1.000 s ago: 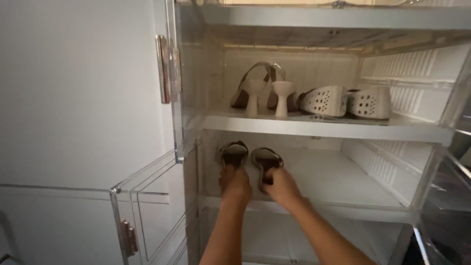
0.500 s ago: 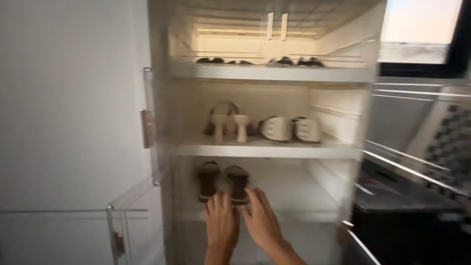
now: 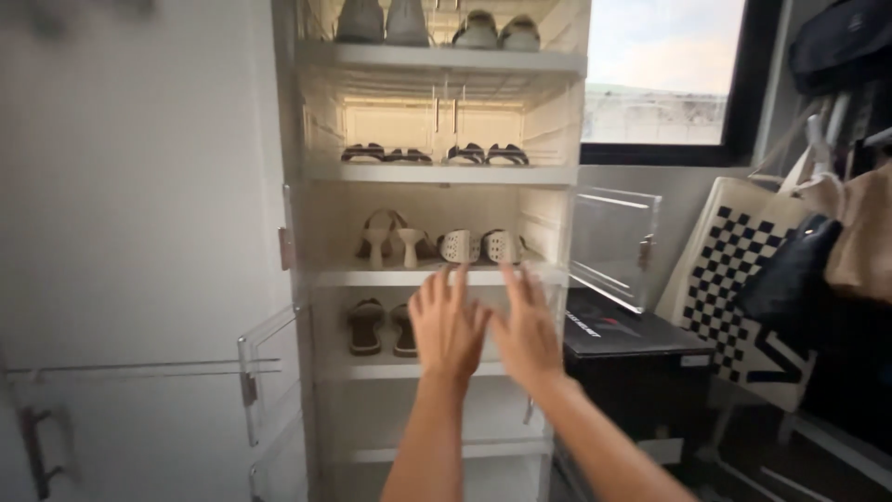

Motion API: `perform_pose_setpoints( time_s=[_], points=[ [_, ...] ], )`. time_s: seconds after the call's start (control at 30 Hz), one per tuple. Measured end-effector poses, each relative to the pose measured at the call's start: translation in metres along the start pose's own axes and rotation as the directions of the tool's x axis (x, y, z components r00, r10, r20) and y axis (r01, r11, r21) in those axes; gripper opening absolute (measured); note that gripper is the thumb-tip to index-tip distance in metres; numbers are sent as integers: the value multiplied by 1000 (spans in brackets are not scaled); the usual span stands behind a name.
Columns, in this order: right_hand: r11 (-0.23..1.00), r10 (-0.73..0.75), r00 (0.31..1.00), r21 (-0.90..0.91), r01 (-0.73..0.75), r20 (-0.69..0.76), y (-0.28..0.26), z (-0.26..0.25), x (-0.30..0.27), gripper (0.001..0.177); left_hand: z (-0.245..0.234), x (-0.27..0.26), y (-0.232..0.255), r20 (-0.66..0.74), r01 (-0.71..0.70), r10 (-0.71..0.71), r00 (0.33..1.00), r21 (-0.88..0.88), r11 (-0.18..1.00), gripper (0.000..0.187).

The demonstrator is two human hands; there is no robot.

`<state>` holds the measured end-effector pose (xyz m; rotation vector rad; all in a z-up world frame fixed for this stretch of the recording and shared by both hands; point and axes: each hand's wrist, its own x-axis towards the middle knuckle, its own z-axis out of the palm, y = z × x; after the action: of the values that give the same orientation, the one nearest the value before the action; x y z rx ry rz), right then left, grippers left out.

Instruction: Picking up various shoes from the floor and organizing them into a multi-tier vertical rack.

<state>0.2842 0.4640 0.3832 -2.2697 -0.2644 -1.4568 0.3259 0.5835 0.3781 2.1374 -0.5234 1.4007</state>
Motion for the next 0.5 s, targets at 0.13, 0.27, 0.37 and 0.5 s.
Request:
perform_pose_setpoints(
  time_s=[0.13,0.27,0.37,0.5],
  points=[
    [988,-83,993,-134,72,-79,15,-74,2,69,-25,10,74,60,-41,39,997,22,999,71],
    [970,23,995,-240,-46,-97,27,-160,-5,74,-29,10,155,-23,-113,113,993,-26,993,74],
    [947,89,990,-300,-117,-107,59,-221,-21,72,-23,-3,223,-41,-155,153,987,-80,985,72],
    [908,151,981,-376,-186,-122,110,-306,-69,72,0,-51,321,-54,-197,191,980,-162,967,70]
  ],
)
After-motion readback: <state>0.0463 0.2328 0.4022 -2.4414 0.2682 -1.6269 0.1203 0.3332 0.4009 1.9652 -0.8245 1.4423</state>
